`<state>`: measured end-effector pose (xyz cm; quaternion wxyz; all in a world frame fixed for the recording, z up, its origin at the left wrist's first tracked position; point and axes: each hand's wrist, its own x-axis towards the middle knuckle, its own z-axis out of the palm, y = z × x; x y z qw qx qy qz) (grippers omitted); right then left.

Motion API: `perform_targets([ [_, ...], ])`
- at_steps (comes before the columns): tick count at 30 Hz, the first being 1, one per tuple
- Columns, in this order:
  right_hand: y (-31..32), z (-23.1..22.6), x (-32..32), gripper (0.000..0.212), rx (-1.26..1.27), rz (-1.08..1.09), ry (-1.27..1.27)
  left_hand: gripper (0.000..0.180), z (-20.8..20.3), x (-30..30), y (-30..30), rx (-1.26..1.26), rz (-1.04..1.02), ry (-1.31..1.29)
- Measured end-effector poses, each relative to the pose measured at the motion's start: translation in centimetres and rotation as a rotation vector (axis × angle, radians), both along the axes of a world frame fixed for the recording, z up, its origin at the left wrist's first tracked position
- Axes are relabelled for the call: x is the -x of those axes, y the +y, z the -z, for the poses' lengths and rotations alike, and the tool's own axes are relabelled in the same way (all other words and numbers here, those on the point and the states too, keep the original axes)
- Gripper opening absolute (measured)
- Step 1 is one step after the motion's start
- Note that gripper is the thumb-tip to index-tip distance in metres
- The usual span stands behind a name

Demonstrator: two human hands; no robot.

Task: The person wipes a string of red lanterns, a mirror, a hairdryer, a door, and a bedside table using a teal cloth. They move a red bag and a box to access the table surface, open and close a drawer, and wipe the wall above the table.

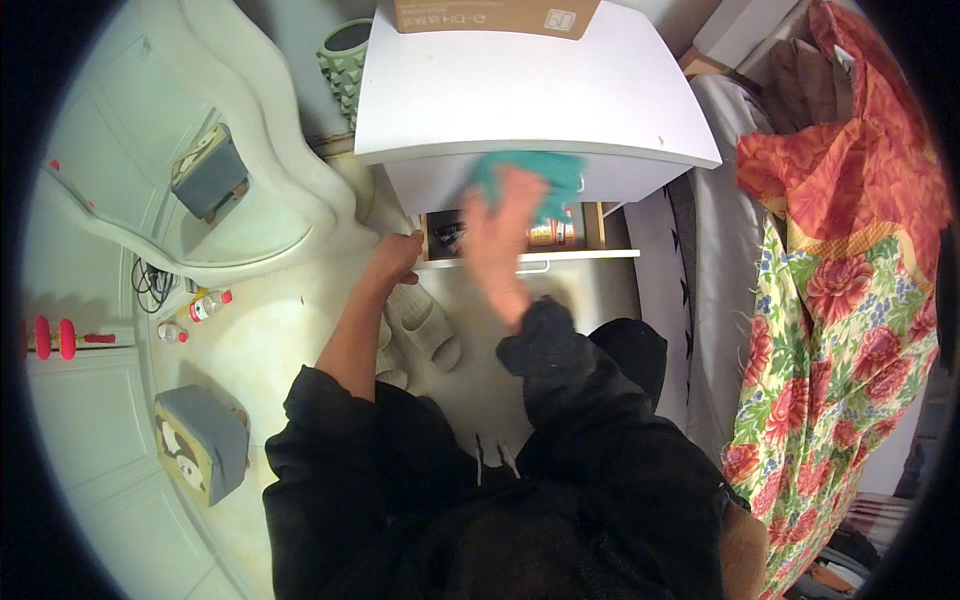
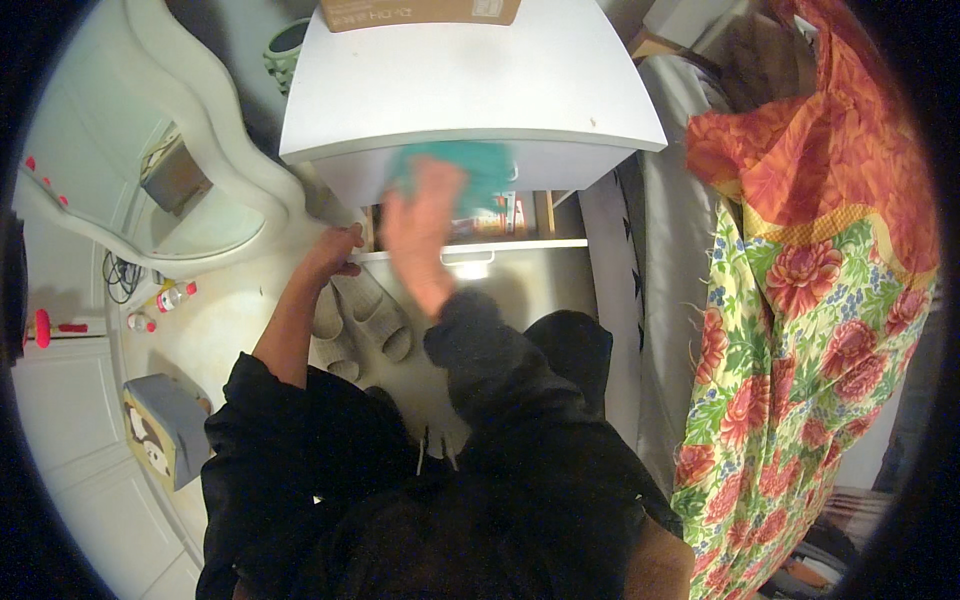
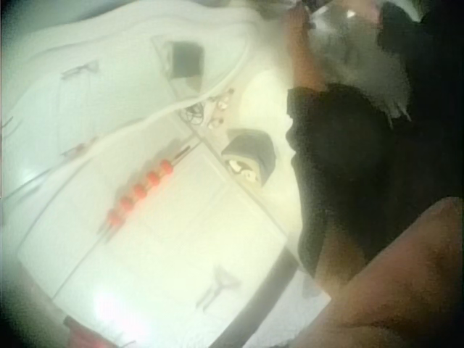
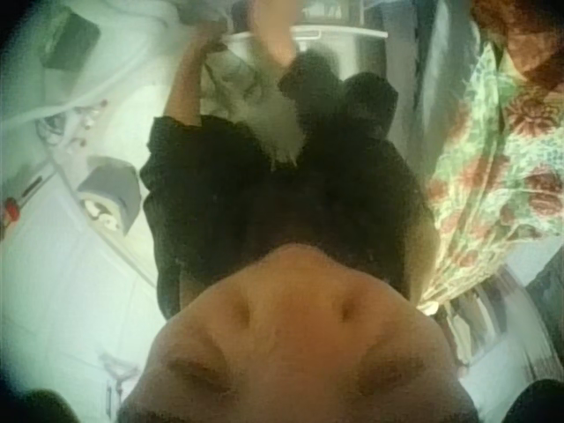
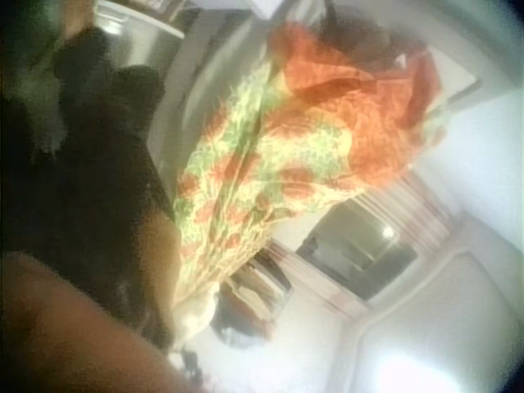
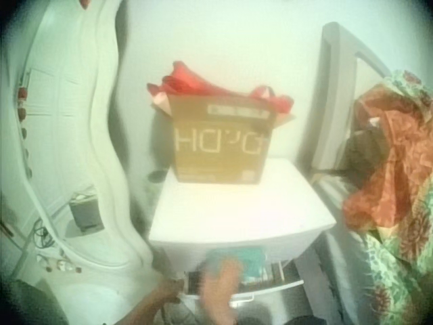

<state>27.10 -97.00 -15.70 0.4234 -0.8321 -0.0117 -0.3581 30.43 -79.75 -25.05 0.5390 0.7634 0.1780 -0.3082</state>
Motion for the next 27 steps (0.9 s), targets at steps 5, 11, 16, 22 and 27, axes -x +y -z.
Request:
perform_targets([
  [5, 3.3, 3.1, 0.7, 0.044, 0.212, -0.470, 0.295, 0.040, 9.5, -0.4, 4.6, -0.221, 0.502, -0.781],
  [11, -10.0, 12.2, -1.9, 0.027, -0.296, 0.279, 0.131, 0.036, 1.8, -0.1, 1.2, -0.051, 0.143, -0.020],
  [16, -12.5, 9.6, -2.4, 0.021, -1.266, -0.050, 0.264, 0.053, -0.7, 0.6, -0.6, -0.140, 0.043, -0.050],
  [22, -9.5, 3.5, -1.2, 0.024, -1.822, -0.446, 0.462, 0.043, -0.4, 1.0, -1.1, -0.660, 0.428, -0.383],
  [27, -7.4, 1.9, 2.0, 0.027, -1.630, -0.193, 0.450, 0.034, -7.4, 6.8, -8.6, -0.592, 0.482, -0.498],
])
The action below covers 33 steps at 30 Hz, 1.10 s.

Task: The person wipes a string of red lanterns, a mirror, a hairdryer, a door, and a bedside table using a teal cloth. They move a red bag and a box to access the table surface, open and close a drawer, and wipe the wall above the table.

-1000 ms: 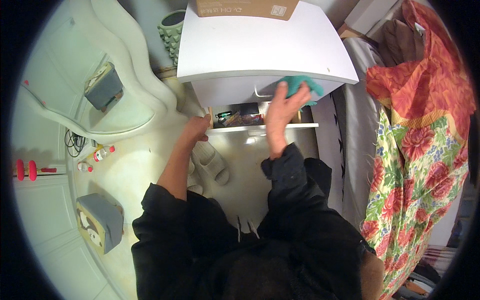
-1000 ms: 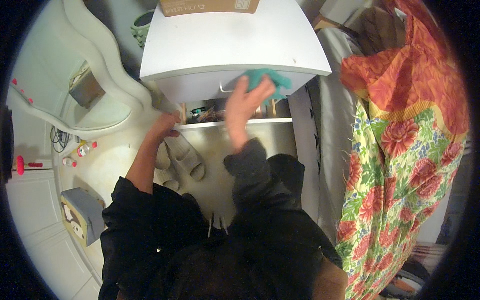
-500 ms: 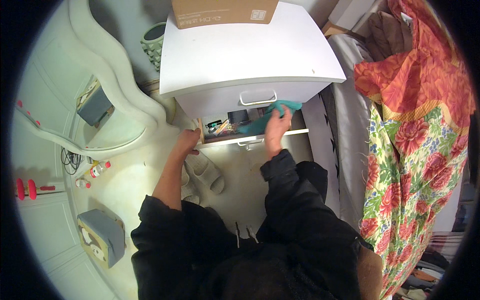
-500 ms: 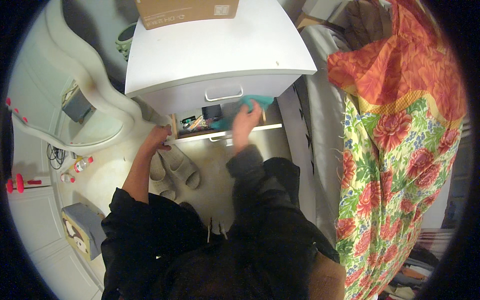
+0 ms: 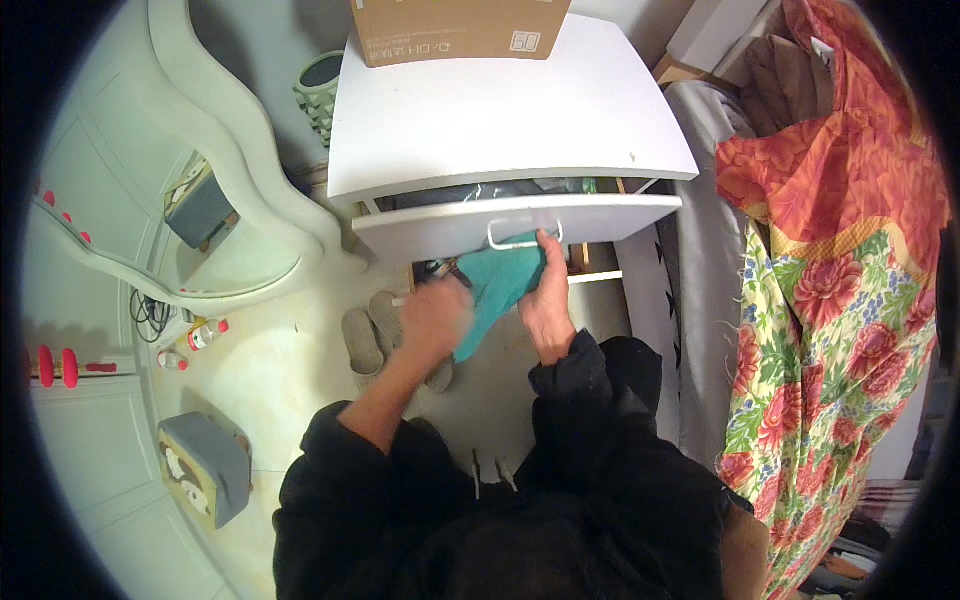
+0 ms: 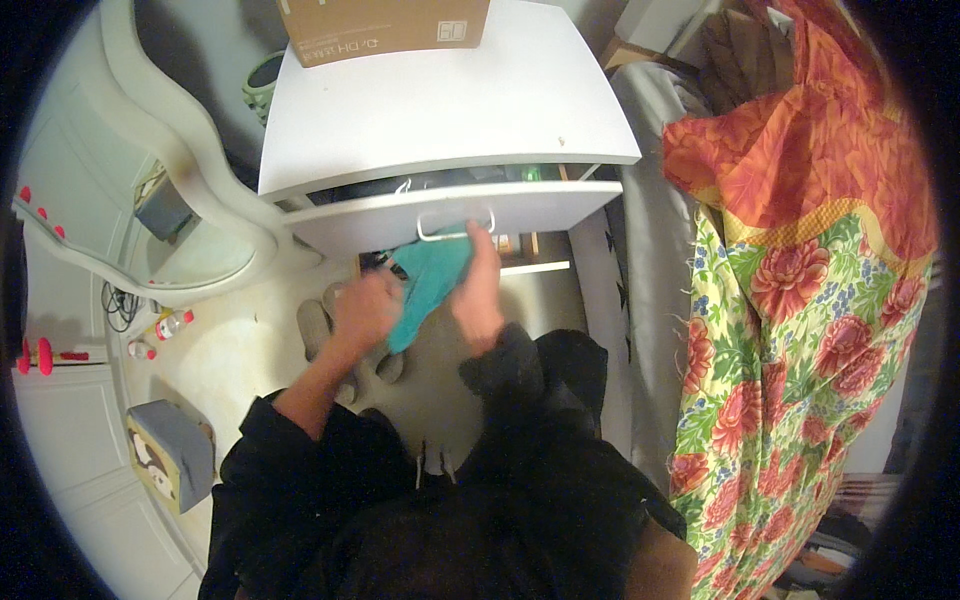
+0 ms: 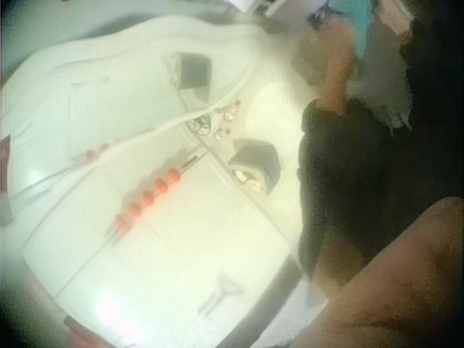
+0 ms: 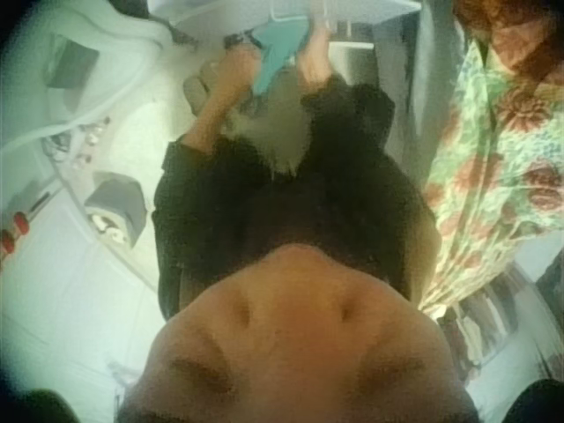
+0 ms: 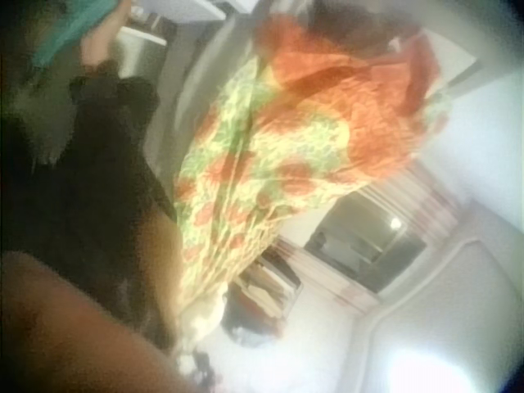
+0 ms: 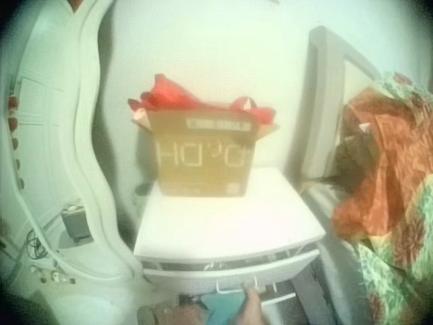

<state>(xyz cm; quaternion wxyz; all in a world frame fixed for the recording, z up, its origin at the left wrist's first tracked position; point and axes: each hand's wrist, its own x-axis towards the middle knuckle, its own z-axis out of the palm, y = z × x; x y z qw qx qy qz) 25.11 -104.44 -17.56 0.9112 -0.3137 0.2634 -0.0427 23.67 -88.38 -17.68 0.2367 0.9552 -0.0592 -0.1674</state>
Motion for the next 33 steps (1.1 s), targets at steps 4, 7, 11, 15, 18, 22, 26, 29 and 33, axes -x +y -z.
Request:
perform_targets([
  [4, -0.5, -0.2, 2.3, 0.027, 0.032, -0.049, 0.093, 0.031, 5.4, 4.2, -3.8, 0.885, -0.377, 0.661],
  [7, -1.3, 1.4, 4.0, 0.027, 0.128, 0.001, 0.111, 0.032, 5.0, 4.2, -4.7, 1.164, -0.641, 0.512],
  [11, -3.2, -0.5, 5.9, 0.024, 0.303, -0.220, 0.206, 0.031, 5.9, 2.8, -4.1, 1.440, -0.752, 0.556],
  [15, -6.1, -3.1, 8.9, 0.024, 0.584, -0.418, 0.110, 0.024, 6.0, 2.4, -4.9, 1.543, -0.904, 0.635],
  [18, -8.0, -6.3, 9.8, 0.015, 0.946, -0.111, 0.047, 0.026, 6.0, 2.4, -4.9, 1.644, -0.990, 0.607],
  [22, -10.4, -8.7, 8.2, 0.018, 1.363, 0.369, -0.159, 0.024, 3.7, 1.9, -4.8, 1.709, -0.988, 0.651],
  [26, -9.7, -6.0, 7.0, 0.029, 2.162, 0.150, -0.280, 0.024, 4.5, 1.9, -4.5, 1.728, -0.911, 0.704],
  [29, -3.2, -7.2, 5.9, 0.033, 2.062, -0.084, -0.512, 0.026, 3.5, 2.2, -4.4, 1.723, -0.866, 0.662],
  [33, 6.7, -6.2, 5.2, 0.040, 1.936, -0.326, -0.911, 0.027, 2.2, 2.0, -4.2, 1.714, -0.803, 0.658],
])
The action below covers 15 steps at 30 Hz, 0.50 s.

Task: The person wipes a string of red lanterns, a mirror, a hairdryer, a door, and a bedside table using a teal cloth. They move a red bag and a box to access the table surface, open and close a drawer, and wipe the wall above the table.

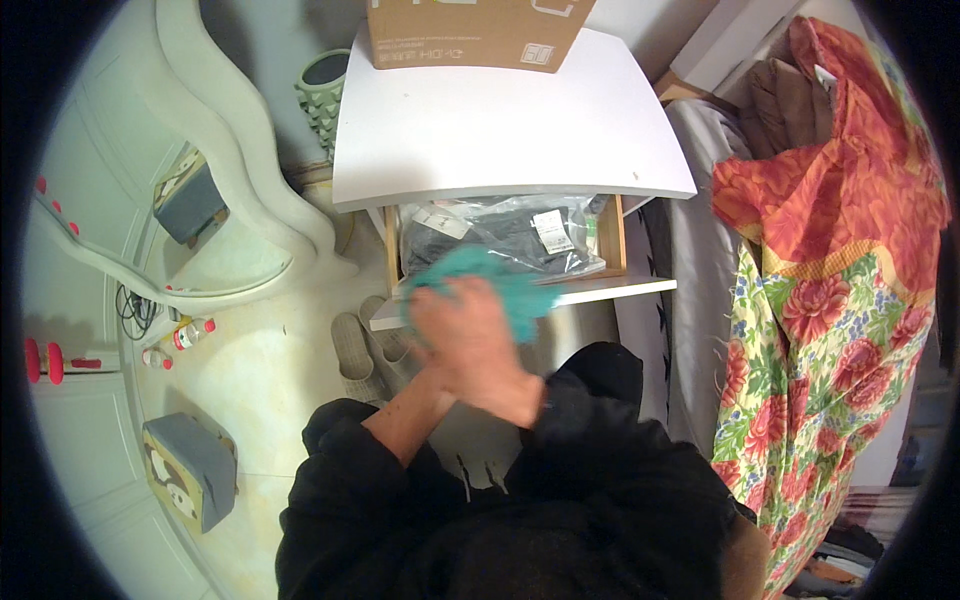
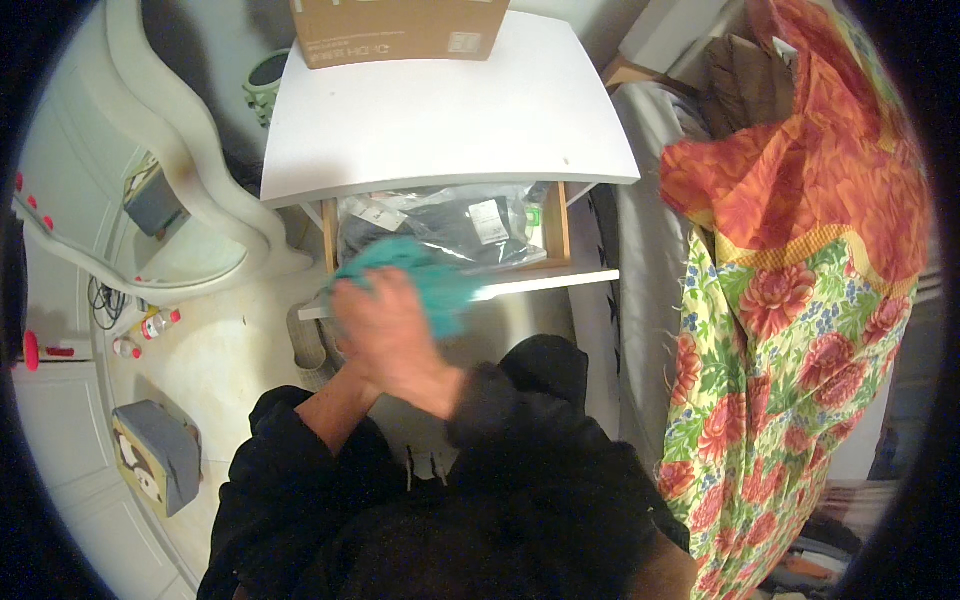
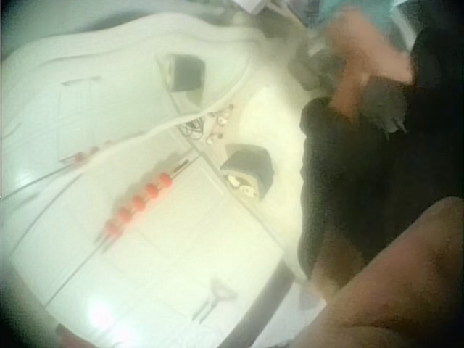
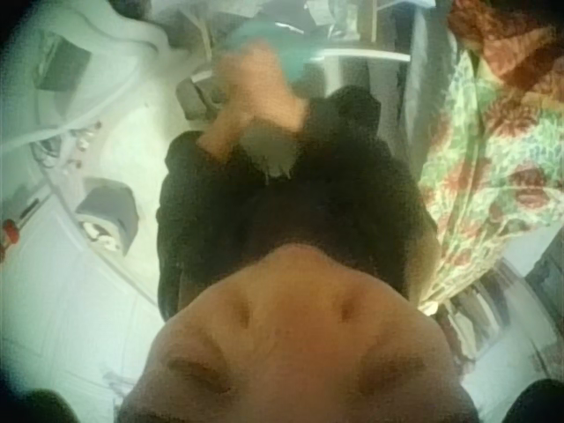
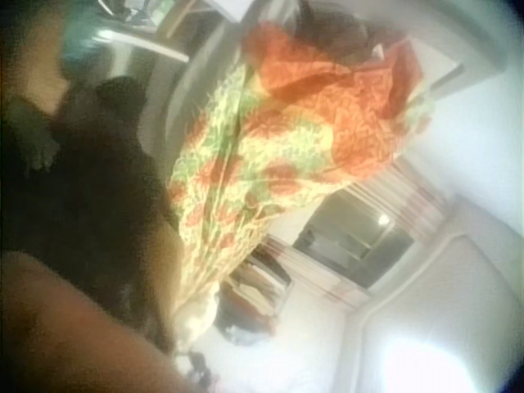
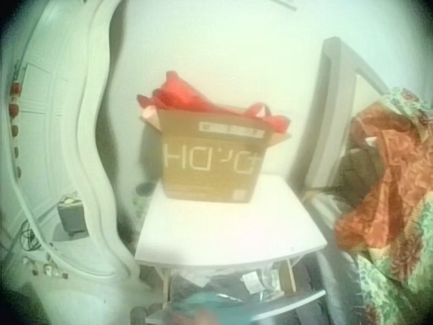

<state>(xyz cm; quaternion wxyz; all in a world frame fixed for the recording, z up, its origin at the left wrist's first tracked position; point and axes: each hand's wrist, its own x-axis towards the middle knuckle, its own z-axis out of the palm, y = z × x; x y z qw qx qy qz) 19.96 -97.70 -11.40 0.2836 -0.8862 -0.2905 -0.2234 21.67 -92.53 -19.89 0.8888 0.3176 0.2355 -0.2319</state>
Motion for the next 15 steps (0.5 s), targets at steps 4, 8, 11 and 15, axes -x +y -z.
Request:
perform_targets([
  [4, 4.4, -1.1, -1.3, 0.046, -0.056, -0.275, 0.036, 0.028, 0.7, -0.2, 0.4, 0.024, 0.055, 0.002],
  [8, -1.0, -1.5, -1.7, 0.032, -0.257, -0.528, 0.159, 0.029, 1.3, -0.3, 0.7, 0.045, 0.096, 0.015],
  [11, -7.5, -2.6, 0.7, 0.014, -0.494, -0.476, 0.652, 0.029, 1.7, -0.3, 0.6, 0.075, 0.122, 0.019],
  [15, -14.3, 1.0, 4.6, 0.021, -0.646, 0.298, 1.185, 0.027, 0.2, -0.1, -0.3, 0.044, 0.066, -0.008],
])
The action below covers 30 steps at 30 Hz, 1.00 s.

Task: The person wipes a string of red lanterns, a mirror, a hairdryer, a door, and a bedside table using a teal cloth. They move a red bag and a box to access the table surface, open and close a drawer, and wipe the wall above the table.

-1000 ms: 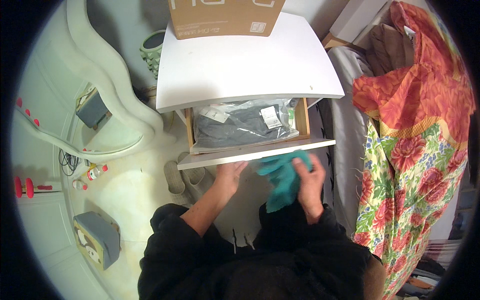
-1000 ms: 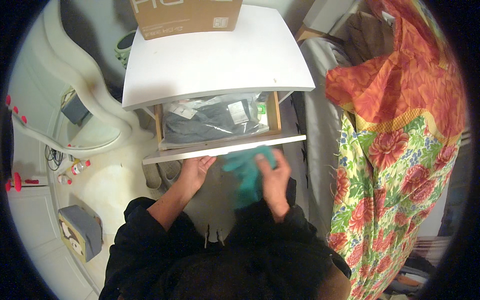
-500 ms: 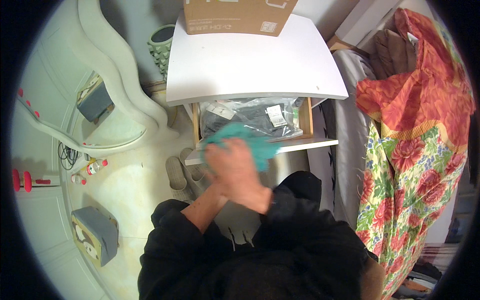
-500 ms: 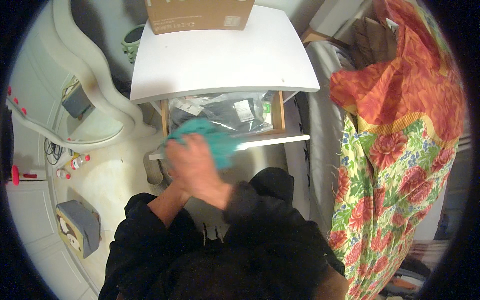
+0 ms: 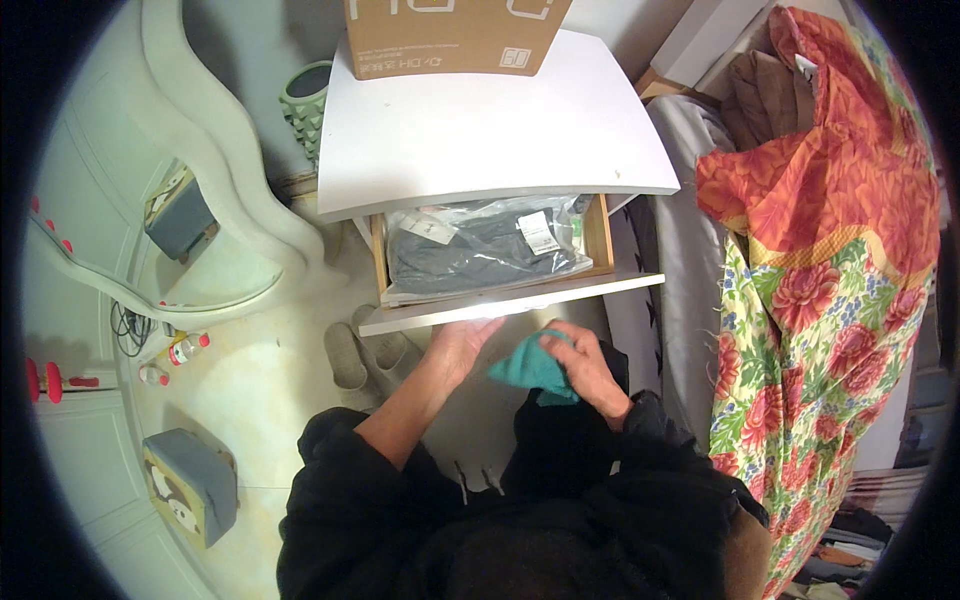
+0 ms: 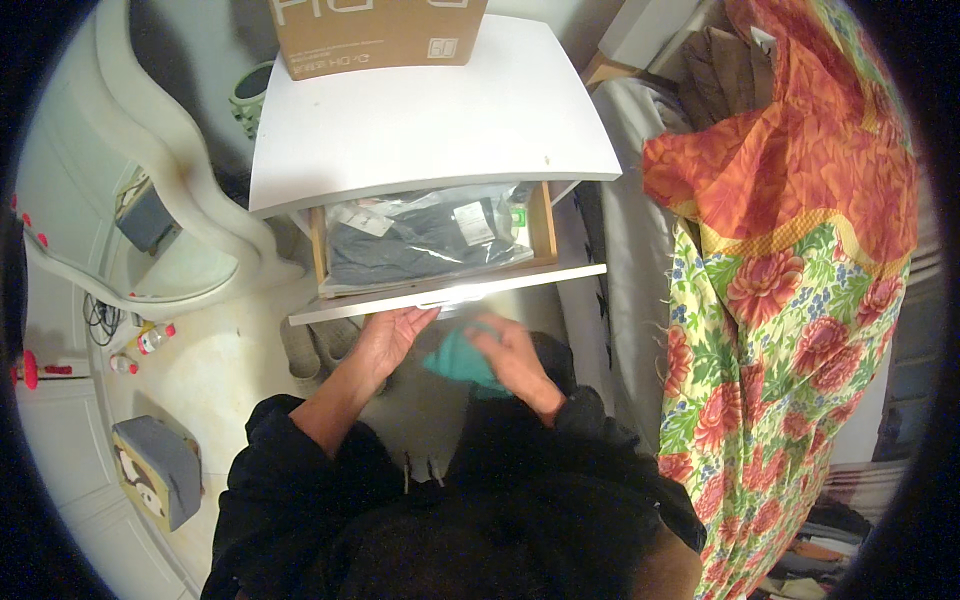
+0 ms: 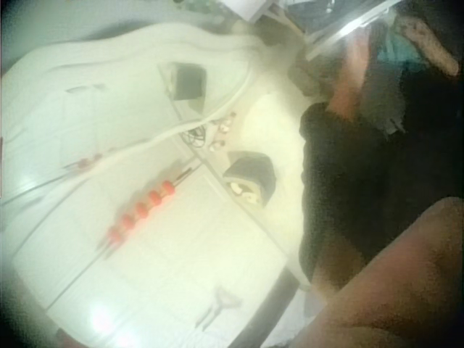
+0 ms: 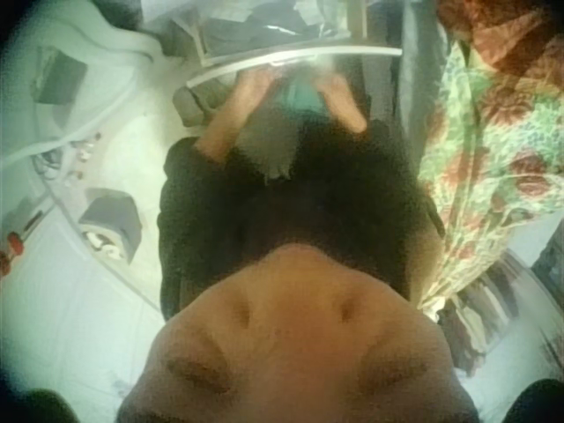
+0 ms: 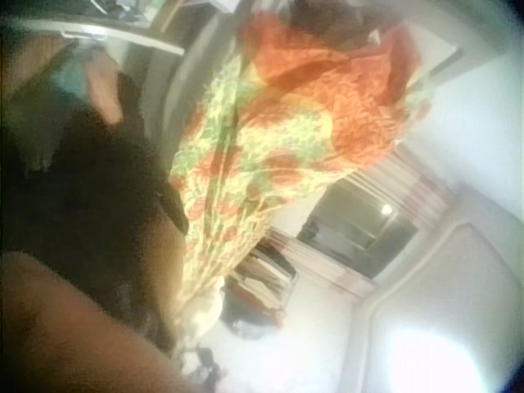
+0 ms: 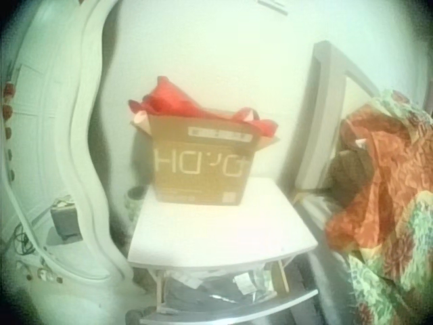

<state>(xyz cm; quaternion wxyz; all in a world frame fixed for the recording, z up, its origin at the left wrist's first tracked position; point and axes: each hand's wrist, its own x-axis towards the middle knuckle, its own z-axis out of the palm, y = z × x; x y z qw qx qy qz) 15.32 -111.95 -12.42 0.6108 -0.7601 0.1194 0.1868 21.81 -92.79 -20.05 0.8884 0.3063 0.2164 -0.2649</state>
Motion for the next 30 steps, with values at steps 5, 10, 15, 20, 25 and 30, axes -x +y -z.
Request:
perform_targets([
  [5, 0.1, -0.2, -2.7, 0.031, -0.117, 0.302, -0.325, 0.025, -3.0, -0.7, 0.7, 0.156, -0.035, -0.187],
  [10, 1.5, 0.9, -8.2, 0.038, -0.084, 0.354, -0.450, 0.030, -1.5, -3.3, 0.1, 0.118, -0.070, -0.349],
  [15, 2.2, 1.4, -10.2, 0.028, -0.191, 0.396, -0.438, 0.031, -3.8, -4.6, -1.0, 0.028, -0.113, -0.307],
  [20, 2.2, 9.0, -4.2, 0.022, -0.172, 0.472, 0.020, 0.013, 4.0, -0.1, -1.4, -0.143, 0.151, 0.172],
  [25, 1.2, 10.6, -5.0, 0.033, -0.812, 0.560, 0.435, 0.005, 7.7, -1.7, -0.3, -0.335, -0.028, 0.332],
  [30, 3.1, 7.1, -8.0, 0.057, -0.738, 0.571, 0.240, 0.018, 6.4, -4.3, -0.5, -0.131, -0.269, 0.115],
])
